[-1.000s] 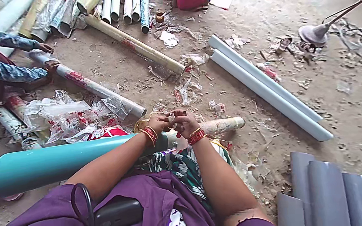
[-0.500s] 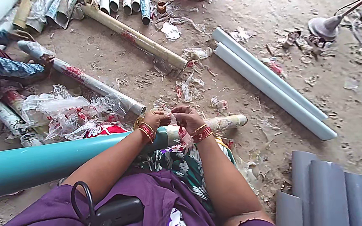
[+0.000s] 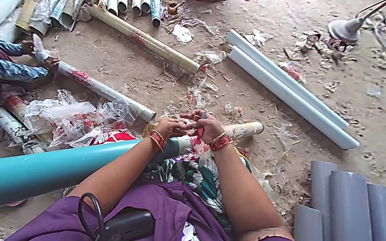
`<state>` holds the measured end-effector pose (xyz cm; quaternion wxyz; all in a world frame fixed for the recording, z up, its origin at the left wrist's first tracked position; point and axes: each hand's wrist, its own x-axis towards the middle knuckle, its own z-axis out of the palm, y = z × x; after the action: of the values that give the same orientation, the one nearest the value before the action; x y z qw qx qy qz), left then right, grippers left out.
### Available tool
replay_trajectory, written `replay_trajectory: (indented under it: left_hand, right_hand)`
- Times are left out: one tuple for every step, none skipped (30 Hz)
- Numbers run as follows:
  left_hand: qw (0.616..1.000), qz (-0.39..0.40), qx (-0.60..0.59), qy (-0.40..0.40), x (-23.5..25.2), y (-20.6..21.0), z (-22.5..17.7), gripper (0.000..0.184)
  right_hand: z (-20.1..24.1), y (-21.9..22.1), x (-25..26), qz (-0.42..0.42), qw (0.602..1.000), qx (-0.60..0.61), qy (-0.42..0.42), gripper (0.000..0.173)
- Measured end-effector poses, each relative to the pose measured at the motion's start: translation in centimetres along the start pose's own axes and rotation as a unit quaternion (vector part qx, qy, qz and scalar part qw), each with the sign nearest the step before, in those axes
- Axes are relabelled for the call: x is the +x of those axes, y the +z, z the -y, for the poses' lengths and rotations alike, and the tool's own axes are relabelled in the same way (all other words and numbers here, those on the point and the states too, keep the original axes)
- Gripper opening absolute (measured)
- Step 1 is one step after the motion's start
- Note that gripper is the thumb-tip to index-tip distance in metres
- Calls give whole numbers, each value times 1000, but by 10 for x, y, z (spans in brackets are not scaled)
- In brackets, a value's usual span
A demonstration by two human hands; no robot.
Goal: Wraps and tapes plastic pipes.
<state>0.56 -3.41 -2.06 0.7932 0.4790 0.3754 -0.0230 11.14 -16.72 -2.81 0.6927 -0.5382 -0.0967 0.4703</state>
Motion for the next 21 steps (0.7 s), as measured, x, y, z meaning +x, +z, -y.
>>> replay_trajectory:
  left_hand:
    - [1000, 0, -4, -5, -2, 0, 0, 17]
    - [1000, -4, 7, -7, -3, 1, 2, 18]
    - [1000, 3, 24, -3, -4, 2, 3, 17]
    - [999, 25, 45, 4, -4, 0, 4, 15]
    - [996, 49, 72, 10, -2, -2, 5, 10]
    - [993, 67, 96, 13, -1, -3, 4, 7]
    - [990, 66, 122, 23, 0, -3, 4, 4]
    - [986, 58, 148, 41, 1, -3, 6, 4]
    - [981, 51, 177, 63, 3, -3, 10, 3]
    - [973, 48, 211, 81, 6, -4, 14, 4]
    - [964, 49, 243, 97, 8, -5, 17, 5]
    - [956, 51, 270, 105, 9, -5, 17, 7]
    - [949, 54, 292, 108, 8, -5, 16, 8]
    - [943, 59, 309, 109, 7, -4, 15, 10]
    - [939, 66, 321, 107, 7, -4, 14, 10]
    - [936, 74, 328, 105, 7, -4, 13, 11]
    - [936, 80, 328, 104, 7, -5, 13, 11]
    - [939, 80, 316, 106, 8, -6, 14, 10]
    - [947, 73, 295, 108, 9, -7, 15, 9]
    - [957, 60, 264, 103, 10, -7, 15, 9]
    - [969, 42, 225, 93, 10, -6, 13, 10]
  right_hand:
    - [0, -1, 0, 12, 1000, -9, 3, 34]
    - [-1, -2, 0, 23, 1000, -20, 6, 29]
    - [-1, -1, -1, 29, 999, -31, 7, 26]
    - [-2, 0, -1, 35, 998, -42, 8, 24]
    - [-3, 2, -1, 38, 998, -51, 10, 22]
    - [-2, 3, -1, 40, 997, -60, 18, 21]
    - [-1, 4, -1, 40, 996, -72, 36, 20]
    - [0, 6, -1, 37, 994, -89, 54, 22]
    - [1, 8, -1, 35, 991, -109, 71, 25]
    - [1, 10, -2, 34, 987, -128, 85, 27]
    - [2, 12, -2, 33, 985, -142, 94, 29]
    - [2, 13, -2, 28, 983, -153, 99, 30]
    - [3, 12, -2, 23, 982, -160, 100, 32]
    - [3, 12, -2, 16, 981, -164, 100, 33]
    - [2, 11, -2, 9, 982, -164, 97, 34]
    - [2, 10, -2, 0, 981, -169, 95, 35]
    - [2, 9, -1, -15, 979, -182, 94, 36]
    - [2, 7, 1, -36, 974, -202, 95, 37]
    - [4, 7, 4, -59, 969, -220, 99, 36]
    - [5, 5, 6, -73, 965, -234, 94, 34]
    - [5, 3, 7, -80, 964, -240, 78, 30]
